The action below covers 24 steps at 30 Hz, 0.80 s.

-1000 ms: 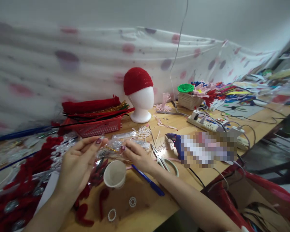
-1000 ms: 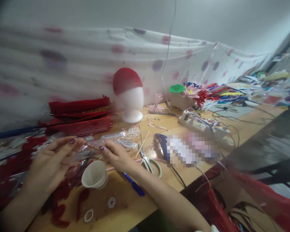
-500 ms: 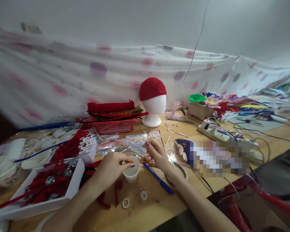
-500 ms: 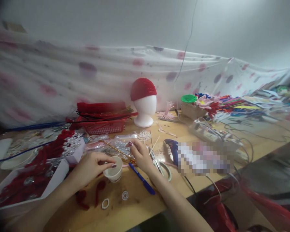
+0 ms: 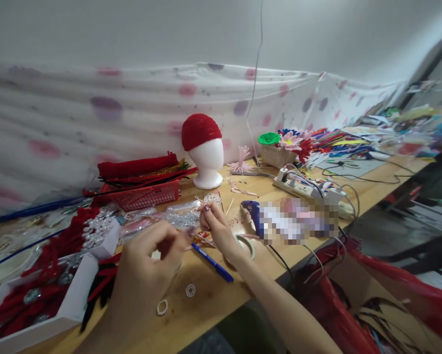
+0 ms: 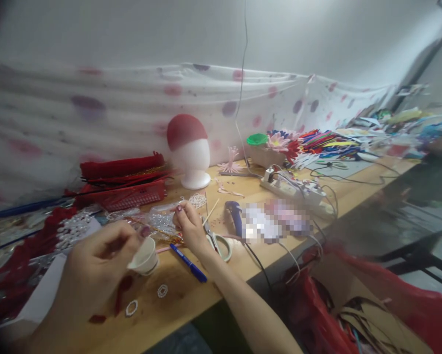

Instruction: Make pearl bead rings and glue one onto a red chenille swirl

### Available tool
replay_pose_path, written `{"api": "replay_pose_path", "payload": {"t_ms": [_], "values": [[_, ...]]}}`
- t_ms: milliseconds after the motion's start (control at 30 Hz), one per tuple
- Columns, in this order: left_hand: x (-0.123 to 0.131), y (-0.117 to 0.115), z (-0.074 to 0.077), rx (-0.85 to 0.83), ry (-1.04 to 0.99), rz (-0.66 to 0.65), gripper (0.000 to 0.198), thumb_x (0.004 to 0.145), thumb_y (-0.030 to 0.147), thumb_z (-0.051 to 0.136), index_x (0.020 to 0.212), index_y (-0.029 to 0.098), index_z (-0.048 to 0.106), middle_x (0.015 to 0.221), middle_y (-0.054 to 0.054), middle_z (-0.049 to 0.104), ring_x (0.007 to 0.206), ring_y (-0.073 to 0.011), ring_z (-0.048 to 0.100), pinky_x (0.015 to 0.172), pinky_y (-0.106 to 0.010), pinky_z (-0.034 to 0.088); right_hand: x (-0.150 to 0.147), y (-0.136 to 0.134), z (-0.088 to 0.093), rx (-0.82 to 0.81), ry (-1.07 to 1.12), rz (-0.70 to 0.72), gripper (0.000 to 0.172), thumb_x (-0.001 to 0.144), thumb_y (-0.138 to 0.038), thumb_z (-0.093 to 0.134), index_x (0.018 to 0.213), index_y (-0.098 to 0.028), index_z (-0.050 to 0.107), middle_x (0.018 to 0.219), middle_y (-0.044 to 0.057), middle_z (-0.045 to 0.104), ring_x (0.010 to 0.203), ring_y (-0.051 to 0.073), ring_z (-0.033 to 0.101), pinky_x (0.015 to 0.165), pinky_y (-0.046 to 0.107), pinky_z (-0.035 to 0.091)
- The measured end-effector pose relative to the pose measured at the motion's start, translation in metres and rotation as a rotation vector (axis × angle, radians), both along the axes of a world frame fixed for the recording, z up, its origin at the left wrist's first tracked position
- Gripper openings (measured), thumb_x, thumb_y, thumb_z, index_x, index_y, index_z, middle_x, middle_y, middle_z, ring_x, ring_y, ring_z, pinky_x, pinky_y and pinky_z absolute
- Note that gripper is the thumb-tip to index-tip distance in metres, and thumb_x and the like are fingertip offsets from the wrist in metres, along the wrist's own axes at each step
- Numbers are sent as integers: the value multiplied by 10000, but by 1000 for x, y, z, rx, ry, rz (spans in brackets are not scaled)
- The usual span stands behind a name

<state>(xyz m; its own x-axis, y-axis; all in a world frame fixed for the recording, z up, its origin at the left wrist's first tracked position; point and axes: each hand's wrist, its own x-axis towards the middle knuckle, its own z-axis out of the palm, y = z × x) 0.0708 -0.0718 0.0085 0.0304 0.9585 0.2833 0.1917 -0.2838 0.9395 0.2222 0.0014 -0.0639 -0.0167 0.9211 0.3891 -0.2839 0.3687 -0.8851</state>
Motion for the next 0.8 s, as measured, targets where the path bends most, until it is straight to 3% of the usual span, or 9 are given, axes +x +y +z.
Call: {"api": "replay_pose_path", "payload": {"t_ms": [100,167,233,367,467,567,667,800], "values": [[6,4,-27,12,51,85,164,819,374,683,899,233,660,873,-21,694,839,-213,652,734,-273,489,-2,-9,12,-22,63,37,445,841,-677,539,863,-236,483,526,-81,409,494,119,386,513,257,317],[12,12,-41,19,69,44,190,863,345,629,1007,222,642,1047,-60,691,1033,-233,633,901,-312,466,-6,-14,18,-36,86,33,439,838,-667,561,871,-236,488,551,-63,489,521,128,452,537,262,363],[19,20,-47,-31,72,-60,180,873,289,600,1040,222,618,1063,-70,696,1051,-243,630,913,-334,463,-11,-17,23,-47,96,-6,404,848,-630,588,881,-238,496,617,-38,583,591,145,534,605,280,426],[27,35,-38,-59,68,-136,55,832,217,608,876,204,638,826,-50,693,825,-248,653,783,-352,502,-21,-14,32,-72,114,-78,354,855,-569,628,871,-244,490,758,8,702,790,191,654,776,331,483],[25,45,-27,1,39,-124,44,774,159,640,776,202,650,866,-54,651,911,-244,601,872,-354,466,-26,-10,36,-99,146,-42,381,833,-590,630,866,-241,480,773,25,725,842,206,680,794,341,499],[22,55,-23,16,-31,-176,54,762,146,629,743,193,645,836,-33,627,890,-214,582,876,-325,458,-27,-7,36,-141,168,6,405,789,-595,659,855,-239,476,815,39,742,764,192,669,672,307,504],[22,63,-25,-45,-138,-278,44,792,181,581,792,181,625,704,12,583,683,-156,555,699,-276,484,-25,-4,36,-192,153,44,398,734,-557,709,843,-229,513,881,51,747,609,156,597,487,254,425],[25,67,-27,-117,-290,-329,116,801,285,613,844,180,590,651,44,513,557,-106,481,533,-220,432,-29,0,40,-209,76,47,351,727,-530,710,817,-199,631,698,21,679,494,133,487,407,251,358]]}}
